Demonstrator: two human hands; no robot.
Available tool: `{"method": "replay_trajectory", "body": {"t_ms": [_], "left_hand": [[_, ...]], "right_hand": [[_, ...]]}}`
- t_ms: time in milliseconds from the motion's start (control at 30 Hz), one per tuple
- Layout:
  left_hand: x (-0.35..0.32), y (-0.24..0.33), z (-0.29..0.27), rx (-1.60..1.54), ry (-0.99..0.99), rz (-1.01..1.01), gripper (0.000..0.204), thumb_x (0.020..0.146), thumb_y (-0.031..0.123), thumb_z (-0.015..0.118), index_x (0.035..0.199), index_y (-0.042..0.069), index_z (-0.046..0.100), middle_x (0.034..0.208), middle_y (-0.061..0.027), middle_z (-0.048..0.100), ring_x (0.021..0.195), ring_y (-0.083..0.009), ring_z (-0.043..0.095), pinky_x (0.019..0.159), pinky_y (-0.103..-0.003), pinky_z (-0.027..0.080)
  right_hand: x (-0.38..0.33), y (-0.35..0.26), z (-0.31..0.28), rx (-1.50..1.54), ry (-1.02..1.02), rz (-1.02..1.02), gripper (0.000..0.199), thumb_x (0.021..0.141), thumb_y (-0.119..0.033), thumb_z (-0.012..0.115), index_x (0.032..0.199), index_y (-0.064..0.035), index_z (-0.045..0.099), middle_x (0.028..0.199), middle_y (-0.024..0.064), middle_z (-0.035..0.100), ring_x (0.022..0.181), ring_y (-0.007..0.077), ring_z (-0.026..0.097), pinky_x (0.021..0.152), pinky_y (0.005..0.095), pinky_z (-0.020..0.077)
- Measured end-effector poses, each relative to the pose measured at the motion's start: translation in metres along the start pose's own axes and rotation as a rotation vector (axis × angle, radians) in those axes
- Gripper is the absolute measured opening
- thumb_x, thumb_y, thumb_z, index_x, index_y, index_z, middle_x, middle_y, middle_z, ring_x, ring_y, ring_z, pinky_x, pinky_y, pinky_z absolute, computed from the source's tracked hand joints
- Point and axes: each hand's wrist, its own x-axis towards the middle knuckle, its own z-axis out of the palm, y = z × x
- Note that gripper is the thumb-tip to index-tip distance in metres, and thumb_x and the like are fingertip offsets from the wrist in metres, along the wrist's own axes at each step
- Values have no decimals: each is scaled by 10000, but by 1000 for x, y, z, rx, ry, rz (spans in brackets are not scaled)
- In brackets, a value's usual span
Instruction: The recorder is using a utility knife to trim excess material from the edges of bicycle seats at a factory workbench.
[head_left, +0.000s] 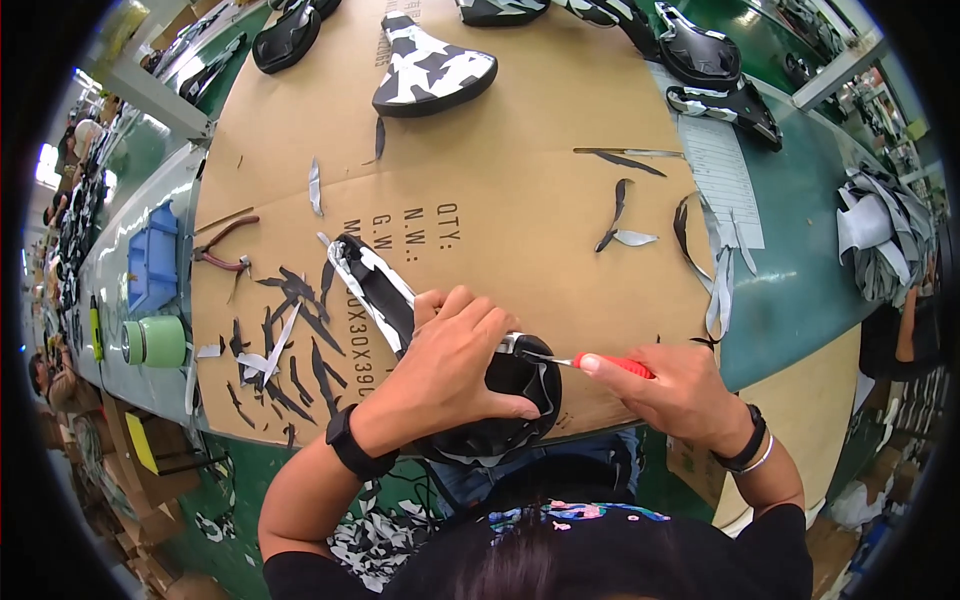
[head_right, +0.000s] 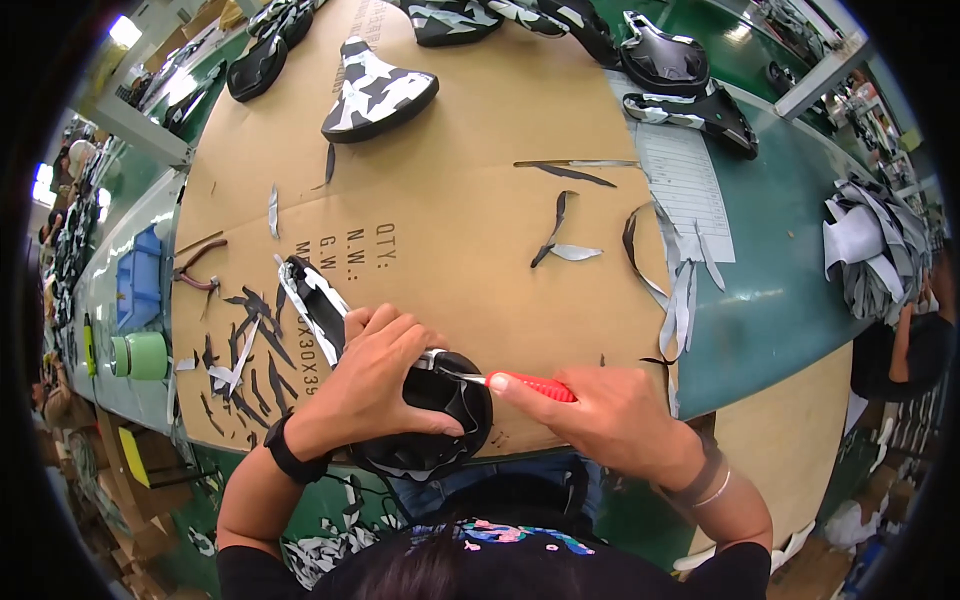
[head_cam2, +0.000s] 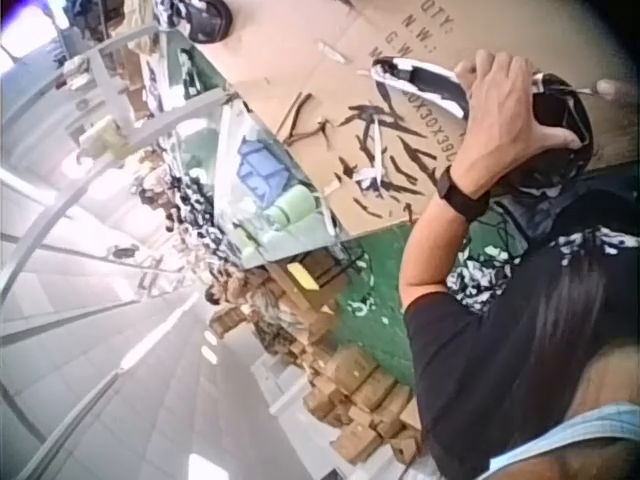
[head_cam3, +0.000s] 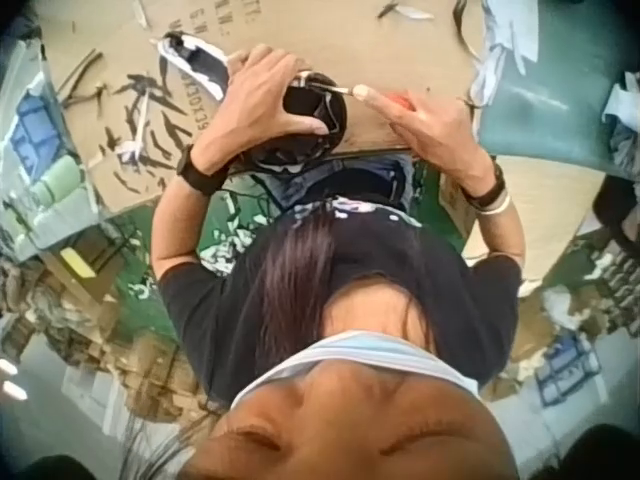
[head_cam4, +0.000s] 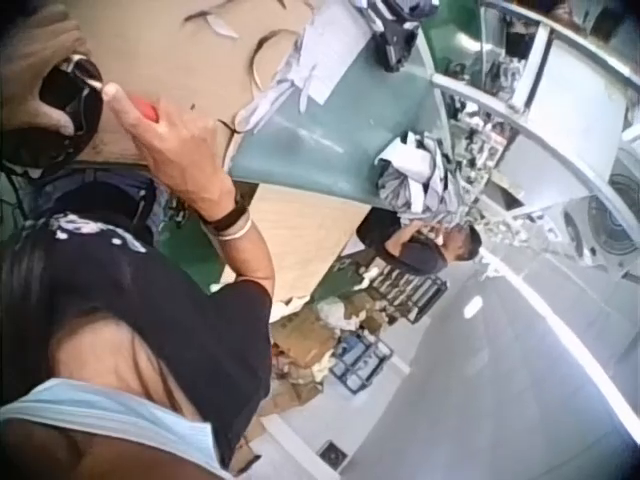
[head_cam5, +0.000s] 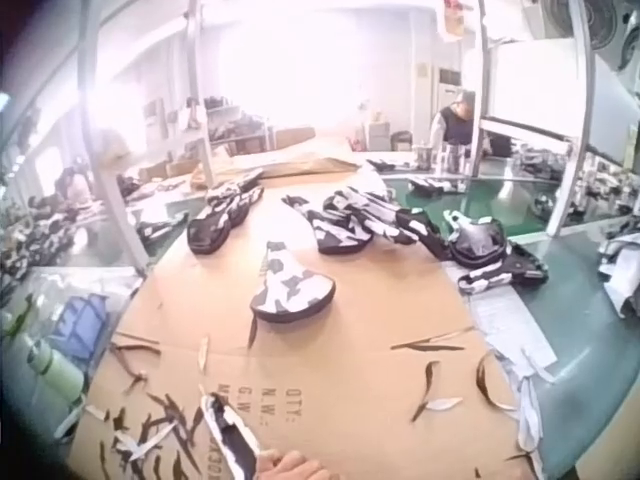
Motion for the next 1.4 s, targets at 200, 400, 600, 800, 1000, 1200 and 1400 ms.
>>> {"method": "replay_trajectory", "body": {"t_ms": [200, 400, 600, 800, 1000, 1200, 1400], "left_hand": [[-2, -5, 2, 20, 30, 25, 705, 560, 555, 838, 1003, 54, 613, 874, -57, 534, 893, -248, 486, 887, -385, 294], [-3, -4, -1, -11, -13, 13, 659, 575, 461, 848, 985, 15, 587, 892, -101, 546, 920, -273, 489, 910, -408, 311], [-2, -3, 2, -12, 16, 15, 651, 575, 456, 848, 983, 21, 587, 897, -95, 547, 918, -267, 487, 896, -404, 312], [-8, 8, 3, 115, 32, -73, 689, 590, 516, 825, 1020, 27, 600, 892, -79, 537, 925, -262, 472, 883, -395, 305], [-10, 56, -3, 279, 91, -150, 563, 632, 374, 821, 990, 26, 559, 909, -107, 516, 939, -277, 447, 856, -402, 303], [-12, 58, 2, 227, 156, -206, 570, 644, 369, 821, 1014, 22, 562, 939, -100, 519, 945, -271, 450, 838, -399, 298], [-9, 43, 25, 190, 316, -428, 673, 650, 398, 843, 1148, 49, 555, 971, -91, 544, 982, -288, 481, 868, -412, 322]], "right_hand": [[20, 2, -8, -147, -117, -101, 665, 750, -60, 685, 1353, -297, 535, 621, 28, 431, 508, 183, 487, 424, 321, 382], [-14, -18, 17, -30, -126, 74, 700, 777, -58, 662, 1419, -248, 460, 664, 56, 466, 521, 204, 510, 416, 331, 389], [-46, -58, 59, 229, 107, 303, 712, 815, -51, 690, 1454, -118, 385, 761, 90, 558, 547, 263, 558, 455, 367, 454], [-59, -71, 57, 415, 284, 503, 584, 867, -94, 683, 1390, -61, 425, 923, 138, 674, 707, 263, 676, 645, 344, 557], [33, -57, 46, 390, 472, 364, 555, 844, -62, 705, 1324, 23, 439, 1048, 173, 672, 852, 258, 688, 763, 329, 541], [37, -44, 28, 1041, 304, 721, 448, 843, -54, 648, 1262, 14, 503, 855, 14, 607, 691, 90, 599, 597, 243, 477], [16, -13, 15, 1462, 450, 899, 507, 835, -56, 669, 1301, -10, 474, 830, -4, 556, 600, 52, 523, 503, 196, 449]]}}
